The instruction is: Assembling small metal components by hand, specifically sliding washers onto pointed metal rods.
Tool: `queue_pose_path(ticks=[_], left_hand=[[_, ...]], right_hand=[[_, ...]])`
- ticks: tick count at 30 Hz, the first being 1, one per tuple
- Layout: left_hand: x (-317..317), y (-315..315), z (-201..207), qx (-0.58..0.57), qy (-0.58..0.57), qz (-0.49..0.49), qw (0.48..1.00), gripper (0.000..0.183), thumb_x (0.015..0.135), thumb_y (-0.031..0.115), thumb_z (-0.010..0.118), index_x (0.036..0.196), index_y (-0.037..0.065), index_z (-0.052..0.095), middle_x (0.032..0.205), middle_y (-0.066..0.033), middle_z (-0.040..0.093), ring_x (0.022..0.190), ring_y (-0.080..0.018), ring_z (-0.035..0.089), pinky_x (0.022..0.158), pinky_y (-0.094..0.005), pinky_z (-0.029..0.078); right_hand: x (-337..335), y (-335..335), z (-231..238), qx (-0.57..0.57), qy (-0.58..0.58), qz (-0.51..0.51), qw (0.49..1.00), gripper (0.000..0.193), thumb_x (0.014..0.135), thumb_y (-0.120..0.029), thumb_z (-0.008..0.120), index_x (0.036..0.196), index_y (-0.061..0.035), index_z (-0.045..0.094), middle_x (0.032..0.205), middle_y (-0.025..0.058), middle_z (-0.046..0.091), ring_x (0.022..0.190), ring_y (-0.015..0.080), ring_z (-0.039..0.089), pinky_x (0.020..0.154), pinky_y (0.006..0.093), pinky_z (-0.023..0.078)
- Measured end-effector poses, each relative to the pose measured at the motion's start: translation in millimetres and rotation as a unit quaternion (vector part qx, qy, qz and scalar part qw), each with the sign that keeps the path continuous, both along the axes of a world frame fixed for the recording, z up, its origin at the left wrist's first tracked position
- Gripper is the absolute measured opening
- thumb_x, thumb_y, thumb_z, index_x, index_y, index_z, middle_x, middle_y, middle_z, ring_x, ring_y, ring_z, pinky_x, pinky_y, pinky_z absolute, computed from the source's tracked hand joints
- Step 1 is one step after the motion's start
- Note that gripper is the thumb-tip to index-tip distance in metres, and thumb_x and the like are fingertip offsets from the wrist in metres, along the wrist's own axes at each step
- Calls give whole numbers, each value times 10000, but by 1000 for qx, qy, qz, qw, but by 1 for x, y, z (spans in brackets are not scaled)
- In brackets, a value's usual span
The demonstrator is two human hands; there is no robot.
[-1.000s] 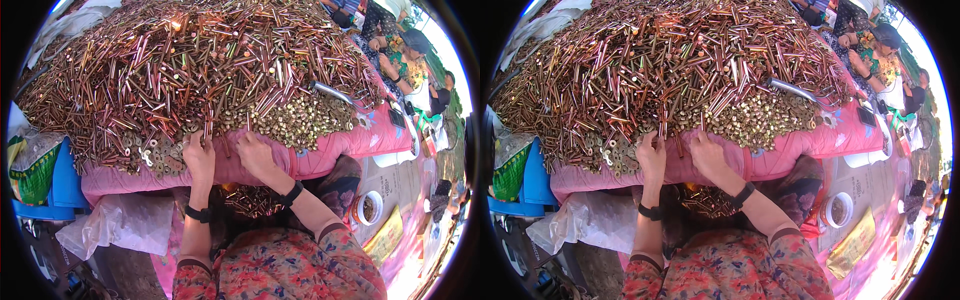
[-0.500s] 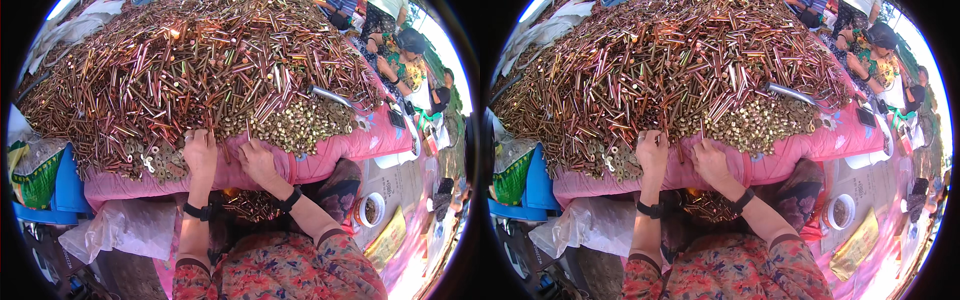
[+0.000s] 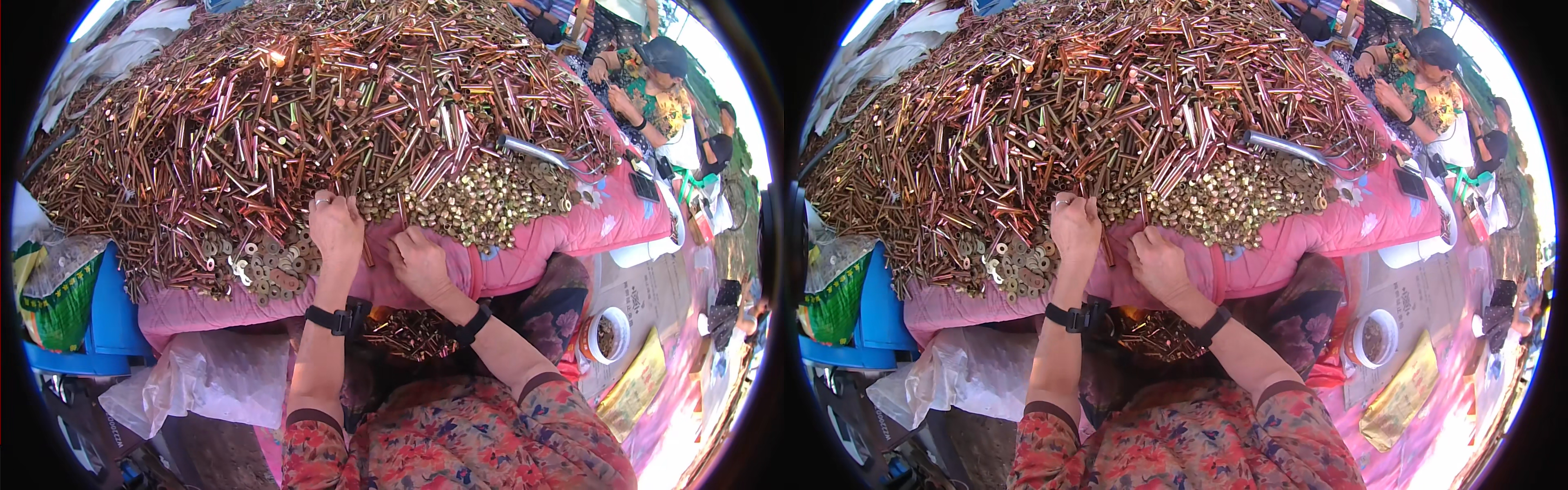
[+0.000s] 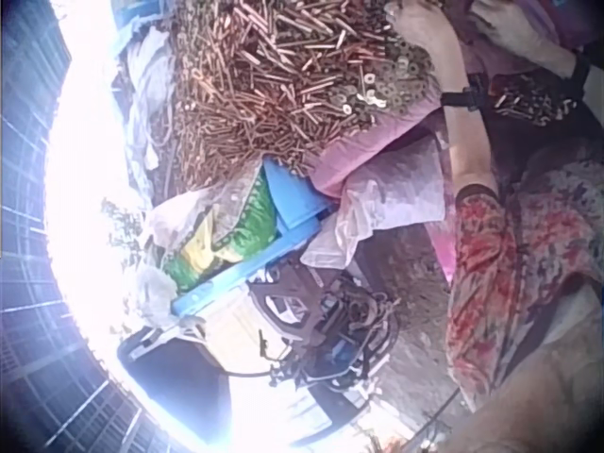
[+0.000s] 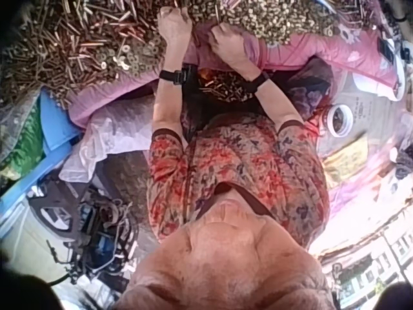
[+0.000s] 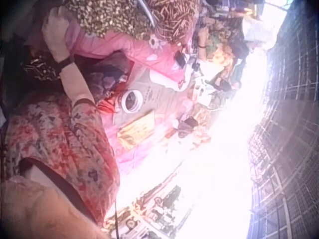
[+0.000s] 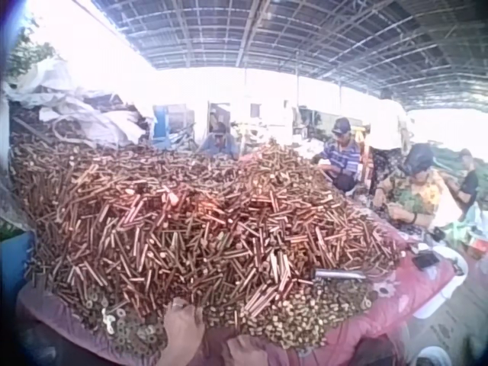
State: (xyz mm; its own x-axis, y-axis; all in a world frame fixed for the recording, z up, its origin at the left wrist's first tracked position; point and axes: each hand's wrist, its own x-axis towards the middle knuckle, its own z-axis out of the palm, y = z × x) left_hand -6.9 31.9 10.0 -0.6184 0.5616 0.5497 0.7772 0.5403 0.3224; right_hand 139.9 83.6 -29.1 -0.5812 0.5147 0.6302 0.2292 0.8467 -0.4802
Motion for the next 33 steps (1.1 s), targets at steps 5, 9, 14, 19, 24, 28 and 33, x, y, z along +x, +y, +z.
queue_pose_path(ticks=[5,9,14,19,24,28,33], left_hand=[[4,10,4,-40,9,-1,999,181,749,173,665,751,-6,639,892,-135,579,837,-314,569,694,-402,490],[3,18,8,-92,32,1,995,238,713,201,703,780,-13,624,912,-167,594,860,-339,583,714,-436,500],[-1,21,6,-95,1,6,995,167,696,173,675,732,12,647,878,-134,599,862,-305,594,685,-412,506],[-6,-11,3,31,-115,-78,990,174,733,170,661,744,2,616,733,-112,648,614,-285,628,577,-340,523],[23,-64,12,266,-630,-146,715,225,869,132,587,1046,-6,569,759,-76,648,608,-127,613,497,-195,475],[53,-95,-1,340,-731,-194,558,343,890,83,542,1217,-15,522,787,-93,653,586,-116,583,483,-187,447],[84,-105,-11,365,-751,-180,519,309,884,66,507,1182,-7,545,847,-102,651,551,-73,487,473,-180,358]], right_hand=[[0,-2,4,2,-10,-3,1000,119,779,-131,620,746,-72,522,732,83,490,592,269,566,492,365,475],[1,-3,3,1,-20,-5,1000,117,780,-137,619,754,-71,526,740,83,496,609,266,573,503,363,484],[1,-4,4,-1,-17,5,1000,119,777,-140,618,767,-66,525,759,88,503,620,275,576,513,368,490],[2,-4,3,-10,-10,11,1000,110,777,-134,615,776,-67,528,762,91,504,633,279,578,518,375,490],[2,-3,4,-26,8,6,1000,82,764,-96,637,745,-72,561,716,89,519,582,294,564,504,381,469],[-1,1,8,-99,60,11,993,105,797,-106,632,743,-36,577,666,113,564,558,277,570,494,355,444],[5,-10,23,-218,68,47,972,67,823,-79,617,812,-15,600,634,113,581,544,199,561,505,302,439]])
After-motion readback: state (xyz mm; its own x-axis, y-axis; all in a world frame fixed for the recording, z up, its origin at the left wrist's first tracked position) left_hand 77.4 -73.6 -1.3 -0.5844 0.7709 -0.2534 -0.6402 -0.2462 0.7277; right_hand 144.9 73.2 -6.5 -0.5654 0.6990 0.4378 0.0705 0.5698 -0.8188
